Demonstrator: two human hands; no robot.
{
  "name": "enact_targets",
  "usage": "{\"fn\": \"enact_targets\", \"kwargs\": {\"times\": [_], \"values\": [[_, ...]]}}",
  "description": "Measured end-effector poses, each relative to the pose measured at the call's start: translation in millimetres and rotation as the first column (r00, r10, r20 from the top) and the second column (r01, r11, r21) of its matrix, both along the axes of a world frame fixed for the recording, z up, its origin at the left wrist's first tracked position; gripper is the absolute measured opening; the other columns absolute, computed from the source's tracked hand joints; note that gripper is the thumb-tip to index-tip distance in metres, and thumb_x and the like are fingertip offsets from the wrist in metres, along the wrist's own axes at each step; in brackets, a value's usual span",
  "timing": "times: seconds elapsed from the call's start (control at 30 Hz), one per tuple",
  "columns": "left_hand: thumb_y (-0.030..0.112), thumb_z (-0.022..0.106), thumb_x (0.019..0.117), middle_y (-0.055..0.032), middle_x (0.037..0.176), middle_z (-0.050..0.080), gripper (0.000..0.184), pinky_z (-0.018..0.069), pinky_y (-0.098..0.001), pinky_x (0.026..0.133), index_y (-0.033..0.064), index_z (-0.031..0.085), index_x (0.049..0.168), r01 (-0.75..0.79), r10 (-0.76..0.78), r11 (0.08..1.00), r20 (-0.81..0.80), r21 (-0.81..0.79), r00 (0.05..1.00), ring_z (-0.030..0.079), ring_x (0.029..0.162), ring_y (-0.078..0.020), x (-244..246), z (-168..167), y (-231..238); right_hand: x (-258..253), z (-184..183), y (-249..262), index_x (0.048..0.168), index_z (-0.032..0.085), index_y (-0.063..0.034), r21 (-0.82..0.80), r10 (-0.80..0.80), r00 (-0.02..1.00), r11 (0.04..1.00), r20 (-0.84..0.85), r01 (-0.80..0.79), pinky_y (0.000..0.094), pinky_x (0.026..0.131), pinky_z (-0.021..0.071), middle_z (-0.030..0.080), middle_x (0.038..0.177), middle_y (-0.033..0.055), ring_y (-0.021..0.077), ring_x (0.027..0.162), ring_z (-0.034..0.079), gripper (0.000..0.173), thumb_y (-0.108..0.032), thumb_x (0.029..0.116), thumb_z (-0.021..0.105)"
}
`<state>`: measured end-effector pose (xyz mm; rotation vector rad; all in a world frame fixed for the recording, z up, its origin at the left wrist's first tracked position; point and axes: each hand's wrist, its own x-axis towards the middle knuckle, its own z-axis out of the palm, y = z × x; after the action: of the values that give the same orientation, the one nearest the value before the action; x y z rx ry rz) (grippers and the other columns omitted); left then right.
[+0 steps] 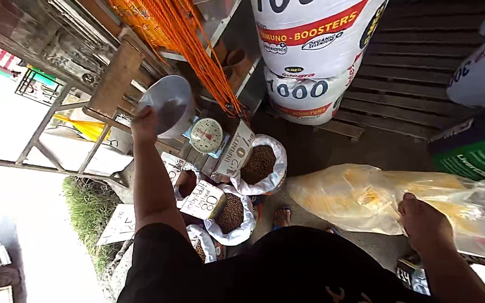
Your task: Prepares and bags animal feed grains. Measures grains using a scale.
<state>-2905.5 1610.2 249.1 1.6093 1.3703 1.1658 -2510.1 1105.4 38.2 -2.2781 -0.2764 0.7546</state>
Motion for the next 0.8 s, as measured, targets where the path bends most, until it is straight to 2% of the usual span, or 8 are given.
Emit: {"fn": "enact_targets", "kwargs": {"times": [0.13,0.3,0.43,0.53,0.6,0.67,0.73,0.8], "values": [[-0.004,0.066,0.0935,-0.0138,0.117,0.067,0.035,0.0566,-0.0288,0.088,-0.0033,0.062,0.128,0.134,-0.162,0.963,-0.104,-0.236,0.981,0.067,0.096,-0.0133,3,-10,34,-3,2,-11,0.105,0.058,0.0169,-0.015,-0.064,0.998,0.998,0.003,0.064,0.0553,0.080,0.0436,0.056,0.092,0.0273,0.0319,0.083,0.052,0.064,-0.041,0.1130,0.030],[0.022,0.074,0.0946,-0.0180,0.112,0.073,0.032,0.0574,-0.0471,0.091,0.0011,0.070,0.118,-0.200,0.091,0.970,-0.553,-0.139,0.828,0.072,0.097,-0.0270,14,-14,57,-12,3,-22,0.100,0.058,0.0153,-0.062,-0.145,0.989,0.988,0.003,0.145,0.0518,0.078,0.0429,0.054,0.088,0.0226,0.0277,0.079,0.050,0.063,-0.039,0.1134,0.030],[0.004,0.057,0.1005,-0.0176,0.122,0.069,0.025,0.0524,-0.0454,0.100,0.0015,0.069,0.123,-0.116,-0.072,0.957,-0.605,-0.267,0.793,0.068,0.109,-0.0259,15,-21,61,-18,-2,-27,0.092,0.057,0.0131,-0.038,-0.152,0.988,0.988,0.019,0.153,0.0498,0.073,0.0416,0.050,0.080,0.0184,0.0250,0.074,0.047,0.063,-0.040,0.1133,0.030],[-0.006,0.054,0.0931,-0.0189,0.131,0.066,0.045,0.0515,-0.0530,0.096,0.0113,0.068,0.132,-0.043,-0.150,0.959,-0.630,-0.280,0.762,0.065,0.114,-0.0326,10,-29,63,-24,-2,-30,0.090,0.056,0.0103,-0.022,-0.165,0.986,0.986,0.012,0.165,0.0455,0.071,0.0406,0.047,0.078,0.0128,0.0201,0.071,0.045,0.061,-0.039,0.1131,0.030],[-0.006,0.063,0.0904,-0.0176,0.135,0.064,0.050,0.0554,-0.0528,0.096,0.0110,0.064,0.137,-0.044,-0.143,0.962,-0.635,-0.269,0.759,0.067,0.115,-0.0329,10,-28,63,-25,0,-31,0.092,0.057,0.0117,-0.020,-0.164,0.986,0.986,0.013,0.164,0.0462,0.073,0.0406,0.049,0.080,0.0150,0.0215,0.074,0.045,0.061,-0.039,0.1130,0.031],[0.010,0.072,0.0922,-0.0209,0.124,0.069,0.036,0.0546,-0.0584,0.097,0.0058,0.068,0.128,-0.112,-0.051,0.980,-0.757,-0.162,0.652,0.070,0.110,-0.0372,13,-24,61,-23,-1,-33,0.097,0.059,0.0151,-0.043,-0.111,0.993,0.993,0.041,0.113,0.0550,0.077,0.0428,0.055,0.085,0.0246,0.0314,0.079,0.052,0.061,-0.038,0.1126,0.033],[0.024,0.073,0.0940,-0.0268,0.121,0.069,0.031,0.0435,-0.0706,0.101,0.0033,0.073,0.117,-0.112,-0.016,0.990,-0.861,-0.085,0.509,0.062,0.119,-0.0471,15,-18,57,-22,-1,-33,0.101,0.060,0.0158,-0.086,-0.027,0.999,0.996,0.044,0.030,0.0612,0.082,0.0435,0.059,0.093,0.0316,0.0405,0.088,0.058,0.058,-0.037,0.1121,0.038],[0.018,0.075,0.0934,-0.0301,0.136,0.061,0.035,0.0357,-0.0746,0.107,0.0065,0.071,0.126,-0.016,-0.117,0.991,-0.906,-0.135,0.407,0.052,0.132,-0.0521,11,-18,58,-20,5,-32,0.105,0.060,0.0155,-0.112,0.082,0.996,0.991,0.018,-0.080,0.0643,0.084,0.0428,0.060,0.097,0.0343,0.0446,0.092,0.059,0.050,-0.033,0.1105,0.047]]}}
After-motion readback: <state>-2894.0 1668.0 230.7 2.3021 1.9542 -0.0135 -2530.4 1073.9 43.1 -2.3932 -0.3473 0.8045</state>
